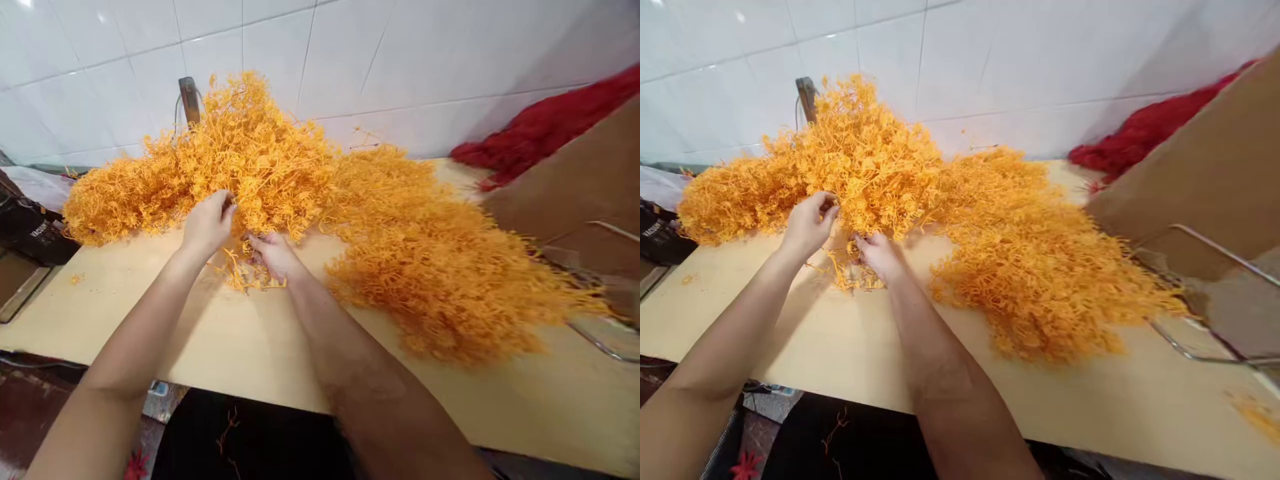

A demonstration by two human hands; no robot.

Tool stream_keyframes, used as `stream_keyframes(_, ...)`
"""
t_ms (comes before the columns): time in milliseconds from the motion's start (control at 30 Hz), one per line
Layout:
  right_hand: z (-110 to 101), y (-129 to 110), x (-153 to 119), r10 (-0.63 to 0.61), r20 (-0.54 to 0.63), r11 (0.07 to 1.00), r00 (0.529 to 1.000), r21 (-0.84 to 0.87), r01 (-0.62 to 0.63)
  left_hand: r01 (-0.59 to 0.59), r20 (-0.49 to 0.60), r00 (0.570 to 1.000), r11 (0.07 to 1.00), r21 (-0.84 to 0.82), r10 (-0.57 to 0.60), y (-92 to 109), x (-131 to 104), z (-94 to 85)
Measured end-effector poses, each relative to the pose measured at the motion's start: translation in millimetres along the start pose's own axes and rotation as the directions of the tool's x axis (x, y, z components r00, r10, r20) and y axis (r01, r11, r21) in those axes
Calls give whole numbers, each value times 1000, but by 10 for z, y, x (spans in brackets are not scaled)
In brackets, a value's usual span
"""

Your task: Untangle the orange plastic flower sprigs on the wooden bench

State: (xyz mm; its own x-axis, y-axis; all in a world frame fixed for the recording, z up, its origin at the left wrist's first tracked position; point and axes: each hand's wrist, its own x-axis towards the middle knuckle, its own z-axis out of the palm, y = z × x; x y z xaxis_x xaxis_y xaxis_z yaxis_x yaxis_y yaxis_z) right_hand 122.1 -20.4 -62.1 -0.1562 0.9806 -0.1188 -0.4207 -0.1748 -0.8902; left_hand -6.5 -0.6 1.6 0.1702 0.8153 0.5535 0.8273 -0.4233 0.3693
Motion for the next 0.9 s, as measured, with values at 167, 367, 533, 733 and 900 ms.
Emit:
stream_keyframes(167,-52,-7,-24,44,125,997,991,-67,-36,105,-53,991,963,-247,-122,-130,-193,-117)
stream_keyframes(367,-50,11,-23,-24,113,1000,993,3,24,146,271,961,937,-318,-58,131,-577,68)
stream_keyframes(533,47,4,-67,-39,-19,999,999,-20,39,431,507,840,806,-406,-194,175,-541,111)
stream_keyframes(733,-59,-58,45,13,-325,994,946,104,22,499,734,679,739,-452,-10,339,-811,-74)
stream_keyframes(900,-166,-29,103,-143,-235,990,962,-53,134,280,625,757,771,-573,190,582,-750,-241)
